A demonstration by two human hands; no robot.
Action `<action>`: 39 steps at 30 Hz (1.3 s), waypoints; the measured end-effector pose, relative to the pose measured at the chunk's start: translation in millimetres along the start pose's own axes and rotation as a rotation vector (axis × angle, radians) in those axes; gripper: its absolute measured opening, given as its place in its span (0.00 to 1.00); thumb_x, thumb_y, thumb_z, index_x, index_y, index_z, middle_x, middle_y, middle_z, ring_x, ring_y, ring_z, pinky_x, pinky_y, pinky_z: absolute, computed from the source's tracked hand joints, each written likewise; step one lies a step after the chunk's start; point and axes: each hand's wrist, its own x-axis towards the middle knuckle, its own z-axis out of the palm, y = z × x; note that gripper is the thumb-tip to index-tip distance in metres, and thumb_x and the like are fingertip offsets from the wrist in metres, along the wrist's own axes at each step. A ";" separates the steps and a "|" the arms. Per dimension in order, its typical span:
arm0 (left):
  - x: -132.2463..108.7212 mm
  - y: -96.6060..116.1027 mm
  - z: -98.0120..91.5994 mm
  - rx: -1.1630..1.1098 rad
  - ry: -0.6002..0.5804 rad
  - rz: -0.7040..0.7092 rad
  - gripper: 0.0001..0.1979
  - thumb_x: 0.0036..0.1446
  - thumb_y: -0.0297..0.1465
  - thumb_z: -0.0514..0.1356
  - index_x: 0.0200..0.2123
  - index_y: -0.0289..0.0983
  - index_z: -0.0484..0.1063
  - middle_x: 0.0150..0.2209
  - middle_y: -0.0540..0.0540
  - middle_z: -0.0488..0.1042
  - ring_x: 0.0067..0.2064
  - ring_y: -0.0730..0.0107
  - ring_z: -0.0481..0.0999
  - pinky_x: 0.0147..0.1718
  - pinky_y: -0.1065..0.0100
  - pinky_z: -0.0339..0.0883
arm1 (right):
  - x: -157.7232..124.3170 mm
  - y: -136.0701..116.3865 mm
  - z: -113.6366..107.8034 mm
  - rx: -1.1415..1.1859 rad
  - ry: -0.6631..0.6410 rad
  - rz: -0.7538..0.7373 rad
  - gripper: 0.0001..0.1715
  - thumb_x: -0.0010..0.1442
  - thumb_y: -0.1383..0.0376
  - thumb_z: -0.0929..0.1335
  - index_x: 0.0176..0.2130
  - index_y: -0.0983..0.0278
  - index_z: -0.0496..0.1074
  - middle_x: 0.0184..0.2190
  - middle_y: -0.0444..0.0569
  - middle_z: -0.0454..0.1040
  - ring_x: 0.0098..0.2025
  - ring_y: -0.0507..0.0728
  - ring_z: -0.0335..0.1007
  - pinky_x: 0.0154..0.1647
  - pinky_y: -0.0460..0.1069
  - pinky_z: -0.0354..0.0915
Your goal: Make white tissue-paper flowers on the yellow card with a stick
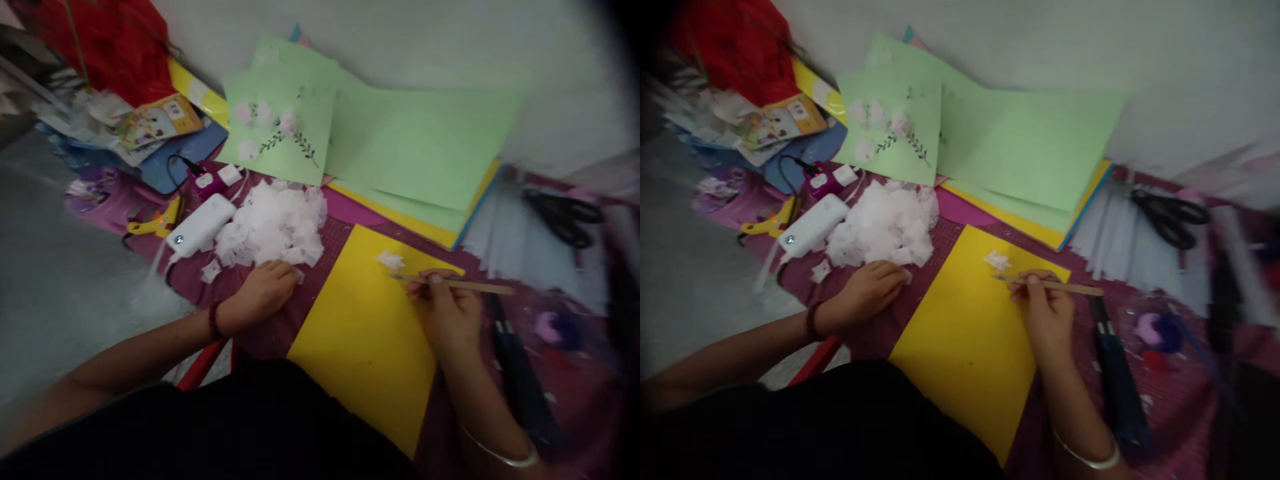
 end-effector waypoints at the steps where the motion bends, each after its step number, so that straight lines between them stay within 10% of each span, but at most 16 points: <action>1: 6.4 -1.4 -2.9 -0.072 0.018 -0.044 0.08 0.58 0.25 0.54 0.36 0.35 0.73 0.35 0.45 0.75 0.38 0.67 0.73 0.39 0.66 0.66 | -0.4 -1.0 0.2 0.019 -0.015 -0.003 0.10 0.58 0.58 0.68 0.31 0.62 0.71 0.24 0.43 0.71 0.23 0.51 0.68 0.26 0.48 0.65; 10: 81.7 7.3 -38.9 -1.052 -0.176 -0.352 0.04 0.53 0.28 0.52 0.29 0.36 0.66 0.20 0.53 0.67 0.19 0.79 0.63 0.17 0.76 0.55 | 0.6 -2.9 6.0 -0.207 -0.066 -0.195 0.12 0.63 0.60 0.64 0.32 0.63 0.70 0.27 0.44 0.71 0.27 0.51 0.68 0.28 0.48 0.66; 18: 132.0 28.5 -1.8 -1.302 -0.259 -0.188 0.01 0.54 0.27 0.55 0.31 0.35 0.64 0.23 0.51 0.71 0.21 0.81 0.68 0.21 0.77 0.64 | 6.1 -1.8 6.4 -0.227 0.037 -0.144 0.13 0.64 0.59 0.63 0.35 0.64 0.69 0.31 0.46 0.73 0.25 0.50 0.69 0.28 0.48 0.67; 24: 148.9 32.2 7.3 -1.135 -0.221 -0.114 0.01 0.53 0.25 0.57 0.31 0.34 0.65 0.23 0.53 0.70 0.23 0.80 0.69 0.24 0.76 0.65 | 7.7 -3.5 7.8 -0.194 0.030 -0.132 0.12 0.64 0.58 0.63 0.35 0.64 0.69 0.30 0.45 0.72 0.24 0.50 0.69 0.26 0.47 0.67; 31: 136.3 41.0 21.5 -0.248 0.288 0.294 0.09 0.60 0.25 0.52 0.30 0.34 0.71 0.34 0.44 0.74 0.37 0.70 0.70 0.38 0.67 0.66 | 8.0 -6.5 8.0 -0.173 0.032 -0.137 0.12 0.63 0.58 0.63 0.35 0.64 0.69 0.28 0.45 0.72 0.23 0.50 0.70 0.26 0.47 0.68; 39: 129.8 45.1 43.0 -0.063 0.162 0.378 0.12 0.64 0.27 0.51 0.31 0.33 0.72 0.32 0.45 0.72 0.36 0.68 0.67 0.37 0.68 0.64 | 7.4 -5.1 7.3 -0.154 0.021 -0.142 0.11 0.63 0.59 0.63 0.35 0.63 0.69 0.28 0.44 0.72 0.24 0.50 0.69 0.27 0.47 0.68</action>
